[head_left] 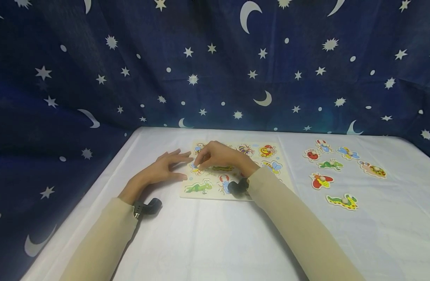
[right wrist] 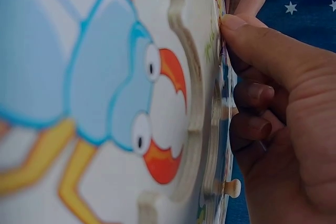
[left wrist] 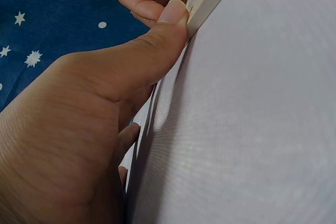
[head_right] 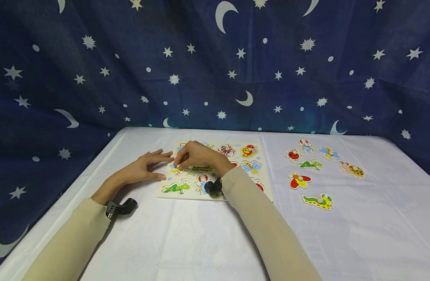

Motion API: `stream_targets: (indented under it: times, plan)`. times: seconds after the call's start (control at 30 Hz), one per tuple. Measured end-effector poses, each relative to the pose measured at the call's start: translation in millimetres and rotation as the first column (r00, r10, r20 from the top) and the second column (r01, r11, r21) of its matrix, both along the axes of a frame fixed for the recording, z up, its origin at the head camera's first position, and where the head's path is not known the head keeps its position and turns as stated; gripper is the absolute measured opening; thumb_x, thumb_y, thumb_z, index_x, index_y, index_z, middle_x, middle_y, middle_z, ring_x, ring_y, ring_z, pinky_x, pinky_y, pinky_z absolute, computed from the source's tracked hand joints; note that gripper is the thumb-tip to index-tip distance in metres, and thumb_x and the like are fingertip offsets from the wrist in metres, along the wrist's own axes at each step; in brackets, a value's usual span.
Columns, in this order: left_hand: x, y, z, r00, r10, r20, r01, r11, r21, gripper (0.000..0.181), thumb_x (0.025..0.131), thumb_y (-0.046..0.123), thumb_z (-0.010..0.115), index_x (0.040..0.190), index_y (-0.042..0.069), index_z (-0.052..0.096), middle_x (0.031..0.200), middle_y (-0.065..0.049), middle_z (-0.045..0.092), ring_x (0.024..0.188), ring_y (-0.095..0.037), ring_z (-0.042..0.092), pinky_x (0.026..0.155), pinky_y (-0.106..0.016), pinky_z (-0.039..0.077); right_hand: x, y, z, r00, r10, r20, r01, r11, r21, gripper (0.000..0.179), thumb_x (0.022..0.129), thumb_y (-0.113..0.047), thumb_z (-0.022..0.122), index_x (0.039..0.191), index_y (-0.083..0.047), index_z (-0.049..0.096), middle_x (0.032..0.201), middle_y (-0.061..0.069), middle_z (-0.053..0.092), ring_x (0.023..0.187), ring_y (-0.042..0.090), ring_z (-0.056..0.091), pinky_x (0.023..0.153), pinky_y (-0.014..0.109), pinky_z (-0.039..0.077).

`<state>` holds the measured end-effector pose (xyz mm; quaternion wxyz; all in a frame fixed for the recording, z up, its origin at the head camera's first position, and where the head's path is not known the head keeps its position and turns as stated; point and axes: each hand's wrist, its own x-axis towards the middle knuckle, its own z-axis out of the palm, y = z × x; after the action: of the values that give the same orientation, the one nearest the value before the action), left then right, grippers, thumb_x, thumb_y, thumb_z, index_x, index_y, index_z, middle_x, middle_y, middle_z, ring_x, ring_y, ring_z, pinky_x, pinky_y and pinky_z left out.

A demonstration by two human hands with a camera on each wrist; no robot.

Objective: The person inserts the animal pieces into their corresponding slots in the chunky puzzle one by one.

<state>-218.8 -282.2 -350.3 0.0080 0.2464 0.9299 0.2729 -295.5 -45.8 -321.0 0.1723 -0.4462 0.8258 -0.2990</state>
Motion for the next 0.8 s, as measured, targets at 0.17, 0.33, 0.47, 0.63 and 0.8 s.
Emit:
stream_targets:
  times: [0.17, 0.33, 0.47, 0.63, 0.8]
  plan:
    - [0.0, 0.8, 0.5, 1.0, 0.002, -0.001, -0.002, 1.0, -0.005, 0.062, 0.081, 0.038, 0.075, 0.135, 0.016, 0.056, 0.149, -0.004, 0.04, 0.142, -0.035, 0.018, 0.113, -0.057, 0.003, -0.7, 0.2, -0.5, 1.0, -0.001, 0.0, 0.001, 1.0, 0.001, 0.013, 0.083, -0.013, 0.076, 0.094, -0.02, 0.077, 0.093, -0.011, 0.069, 0.084, 0.01, 0.061, 0.08, 0.024, 0.049]
    - [-0.7, 0.5, -0.2, 1.0, 0.009, 0.005, -0.009, 1.0, -0.005, 0.062, 0.08, 0.039, 0.076, 0.136, 0.018, 0.056, 0.149, -0.002, 0.04, 0.142, -0.033, 0.018, 0.114, -0.056, 0.003, -0.9, 0.5, -1.1, 1.0, 0.004, 0.007, -0.004, 1.0, -0.005, 0.013, 0.083, -0.013, 0.076, 0.093, -0.02, 0.077, 0.094, -0.012, 0.07, 0.085, 0.009, 0.061, 0.081, 0.024, 0.049]
    - [-1.0, 0.2, 0.2, 1.0, 0.003, 0.006, -0.004, 1.0, 0.01, 0.062, 0.08, 0.037, 0.076, 0.135, 0.018, 0.057, 0.149, -0.001, 0.04, 0.142, -0.033, 0.019, 0.113, -0.056, 0.003, -1.2, 0.7, -1.7, 1.0, 0.018, 0.022, -0.017, 1.0, -0.026, 0.014, 0.082, -0.01, 0.075, 0.093, -0.018, 0.077, 0.096, -0.01, 0.07, 0.088, 0.008, 0.063, 0.083, 0.024, 0.05]
    - [-1.3, -0.1, 0.1, 1.0, 0.004, 0.006, -0.004, 1.0, 0.01, 0.062, 0.08, 0.037, 0.076, 0.135, 0.017, 0.057, 0.149, -0.002, 0.04, 0.142, -0.033, 0.018, 0.113, -0.056, 0.003, -0.9, 0.5, -1.5, 0.999, 0.019, 0.03, -0.018, 0.999, -0.035, 0.014, 0.082, -0.009, 0.075, 0.093, -0.018, 0.077, 0.097, -0.01, 0.07, 0.087, 0.008, 0.064, 0.083, 0.024, 0.05]
    - [-1.2, -0.2, -1.2, 1.0, 0.016, 0.008, -0.016, 1.0, 0.003, 0.062, 0.08, 0.038, 0.076, 0.135, 0.018, 0.057, 0.149, -0.002, 0.04, 0.142, -0.033, 0.018, 0.113, -0.056, 0.003, -1.7, 1.0, -2.5, 1.0, 0.012, 0.028, -0.011, 0.999, -0.03, 0.016, 0.081, -0.012, 0.077, 0.096, -0.017, 0.077, 0.097, -0.01, 0.07, 0.085, 0.011, 0.062, 0.08, 0.025, 0.049]
